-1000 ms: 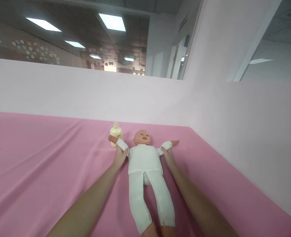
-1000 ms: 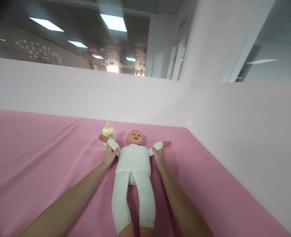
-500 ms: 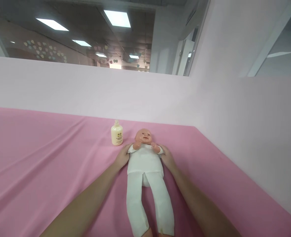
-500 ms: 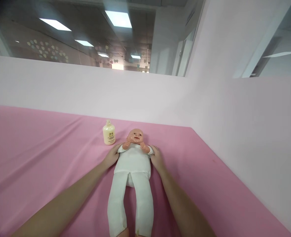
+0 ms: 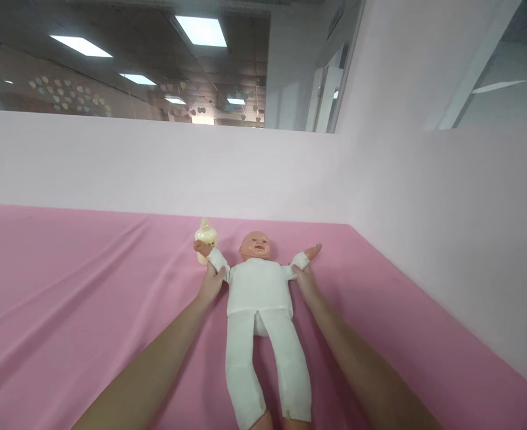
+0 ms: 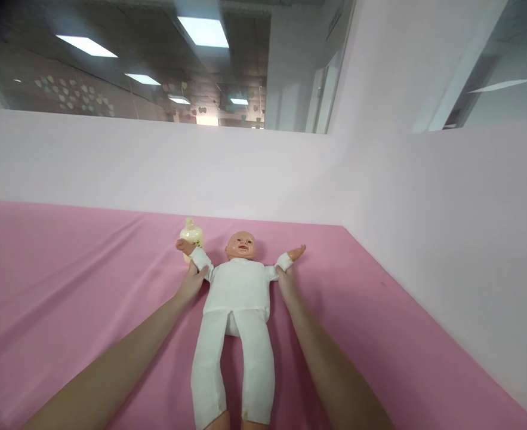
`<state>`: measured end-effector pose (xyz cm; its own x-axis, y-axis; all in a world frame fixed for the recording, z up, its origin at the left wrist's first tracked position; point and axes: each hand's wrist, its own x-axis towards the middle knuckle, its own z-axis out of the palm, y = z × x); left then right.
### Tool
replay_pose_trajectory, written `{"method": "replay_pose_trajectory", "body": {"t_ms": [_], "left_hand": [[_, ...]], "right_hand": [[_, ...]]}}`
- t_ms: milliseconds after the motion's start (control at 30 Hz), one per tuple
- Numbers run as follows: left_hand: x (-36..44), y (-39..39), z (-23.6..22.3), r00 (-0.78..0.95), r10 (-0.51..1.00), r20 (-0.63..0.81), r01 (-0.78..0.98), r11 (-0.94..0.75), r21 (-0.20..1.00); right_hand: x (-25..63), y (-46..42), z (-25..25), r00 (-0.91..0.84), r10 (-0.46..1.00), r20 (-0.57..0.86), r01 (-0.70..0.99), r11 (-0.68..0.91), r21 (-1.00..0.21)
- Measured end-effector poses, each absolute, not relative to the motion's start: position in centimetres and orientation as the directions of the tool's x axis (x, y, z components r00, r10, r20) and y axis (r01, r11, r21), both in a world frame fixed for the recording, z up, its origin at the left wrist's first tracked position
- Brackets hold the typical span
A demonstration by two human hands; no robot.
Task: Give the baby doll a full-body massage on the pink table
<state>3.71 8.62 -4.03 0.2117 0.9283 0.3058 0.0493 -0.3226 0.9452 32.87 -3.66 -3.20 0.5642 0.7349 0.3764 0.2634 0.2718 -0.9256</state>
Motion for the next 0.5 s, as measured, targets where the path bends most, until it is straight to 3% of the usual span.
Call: {"method": "replay_pose_trajectory", "body": {"t_ms": [133,233,367,500], "left_hand": [[4.1,7.8,-3.2,0.422,0.801,0.425,0.091,-0.504,0.859],[4.1,7.2,-2.5,0.489,0.739,0.464,0.132,-0.588,0.798],[4.1,7.1,-2.2,0.423,0.813,0.401,0.098,-0.481,0.871],[4.0,7.9,-3.1,0.243,0.914,0.325,0.083,-0.354,0.932]], "right_hand": [[31.9,-3.8,-2.5,0.372,0.812,0.449,0.418,0.285,-0.863],[31.4,-3.8,-2.3,0.303,0.797,0.522,0.518,0.322,-0.792],[31.9,-3.5,-2.7,0.42,0.805,0.419,0.366,0.272,-0.89],[32.8,-3.2,-3.1,0.586,0.76,0.281,0.174,0.221,-0.96]]}}
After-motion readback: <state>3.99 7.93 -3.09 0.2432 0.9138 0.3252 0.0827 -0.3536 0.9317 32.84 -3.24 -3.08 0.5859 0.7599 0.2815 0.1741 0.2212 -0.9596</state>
